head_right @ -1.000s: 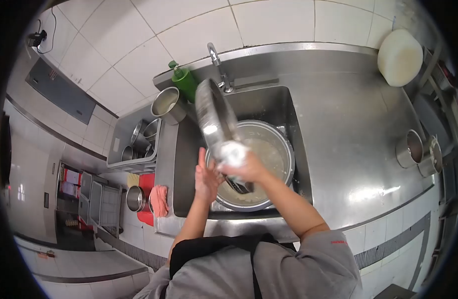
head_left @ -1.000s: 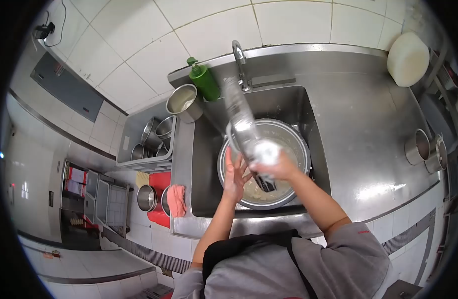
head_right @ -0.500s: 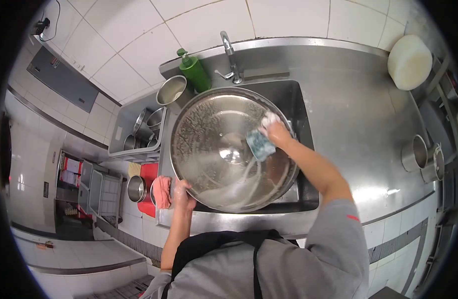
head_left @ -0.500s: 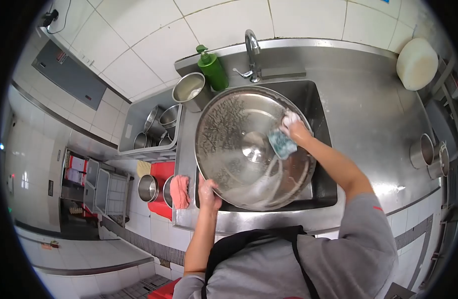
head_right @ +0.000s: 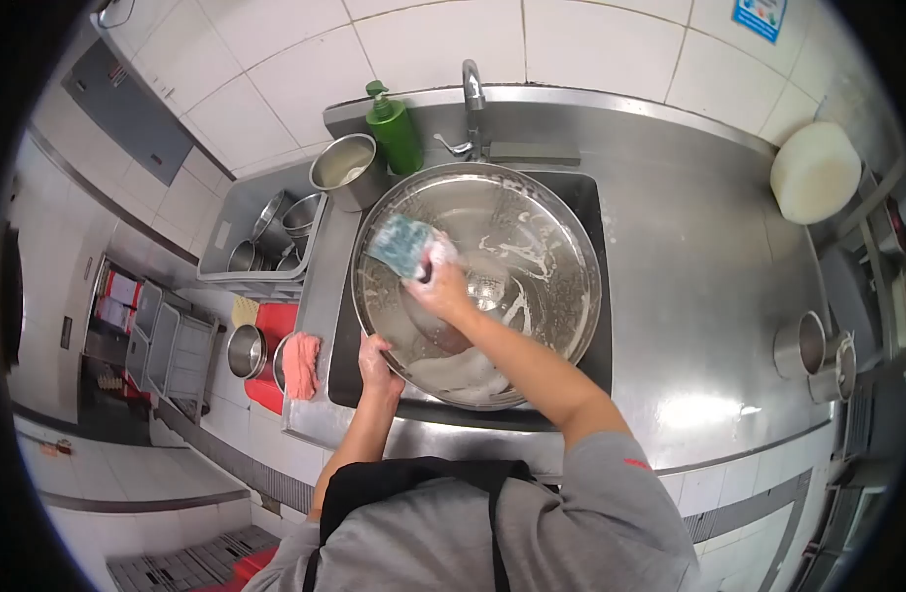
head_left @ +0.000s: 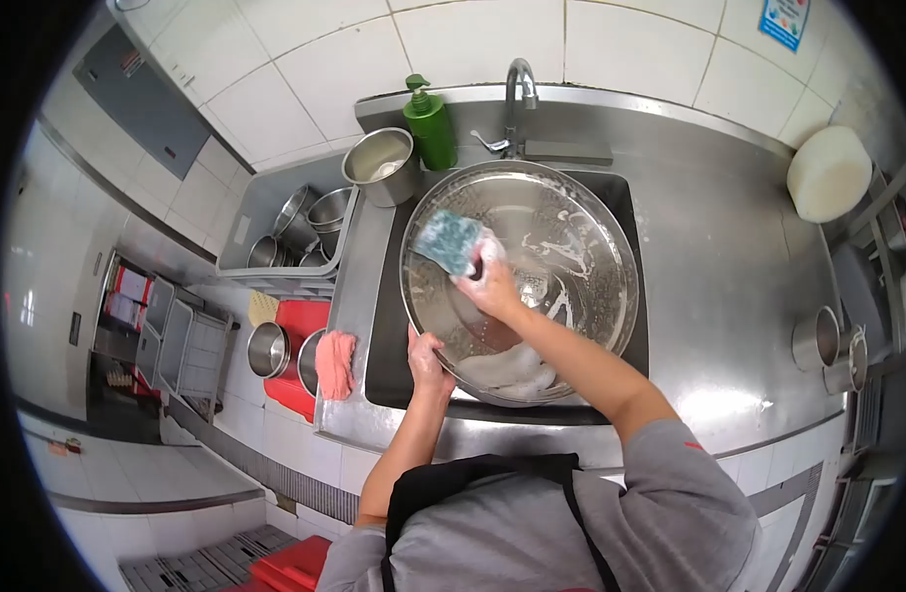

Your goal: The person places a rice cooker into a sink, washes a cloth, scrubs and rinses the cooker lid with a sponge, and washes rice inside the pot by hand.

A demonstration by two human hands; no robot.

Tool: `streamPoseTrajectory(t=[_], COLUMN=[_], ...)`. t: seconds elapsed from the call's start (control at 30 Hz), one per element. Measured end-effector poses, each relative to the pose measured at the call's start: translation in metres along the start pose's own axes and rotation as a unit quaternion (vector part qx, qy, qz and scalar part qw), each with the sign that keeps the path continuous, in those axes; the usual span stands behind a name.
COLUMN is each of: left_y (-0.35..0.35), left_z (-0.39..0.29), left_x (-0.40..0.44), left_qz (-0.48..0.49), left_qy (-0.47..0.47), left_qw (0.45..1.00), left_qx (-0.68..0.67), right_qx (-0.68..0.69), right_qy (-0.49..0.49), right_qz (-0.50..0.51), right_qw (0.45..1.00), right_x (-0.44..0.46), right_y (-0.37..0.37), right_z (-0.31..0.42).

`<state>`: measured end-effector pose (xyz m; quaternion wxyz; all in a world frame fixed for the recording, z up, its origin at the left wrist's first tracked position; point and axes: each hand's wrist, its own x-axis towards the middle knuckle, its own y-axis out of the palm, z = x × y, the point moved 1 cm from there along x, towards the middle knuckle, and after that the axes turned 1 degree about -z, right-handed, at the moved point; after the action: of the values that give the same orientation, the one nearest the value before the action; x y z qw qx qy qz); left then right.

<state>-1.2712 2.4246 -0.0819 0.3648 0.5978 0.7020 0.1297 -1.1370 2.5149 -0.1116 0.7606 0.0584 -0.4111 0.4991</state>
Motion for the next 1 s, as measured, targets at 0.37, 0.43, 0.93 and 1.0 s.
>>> streamPoseTrajectory(t=[0.37,0.43,0.93,1.0], left_y=[-0.011,-0.028,-0.011,-0.011], left_z=[-0.025,-0.029,-0.027,-0.031], left_x=[0.009,0.011,0.021,0.016], left_qz=[0.091,0.086,0.106,0.120], left_qy=[0.068,0.089,0.067,0.081], left_qw=[0.994,0.992,0.987,0.987], left_qx=[-0.002,0.007,0.103,0.071], right_qx=[-0.047,0.033,0.004,0.082], right_qy=[-0.218,-0.230,-0.174,-0.227], right_qz=[0.227,0.342,0.120,0.148], right_qw=[0.948,0.910,0.977,0.959], right_x=[-0.047,-0.061,-0.026,-0.031], right_y=[-0.022,-0.064,0.018,0.010], right_z=[0.070,0.067,0.054,0.061])
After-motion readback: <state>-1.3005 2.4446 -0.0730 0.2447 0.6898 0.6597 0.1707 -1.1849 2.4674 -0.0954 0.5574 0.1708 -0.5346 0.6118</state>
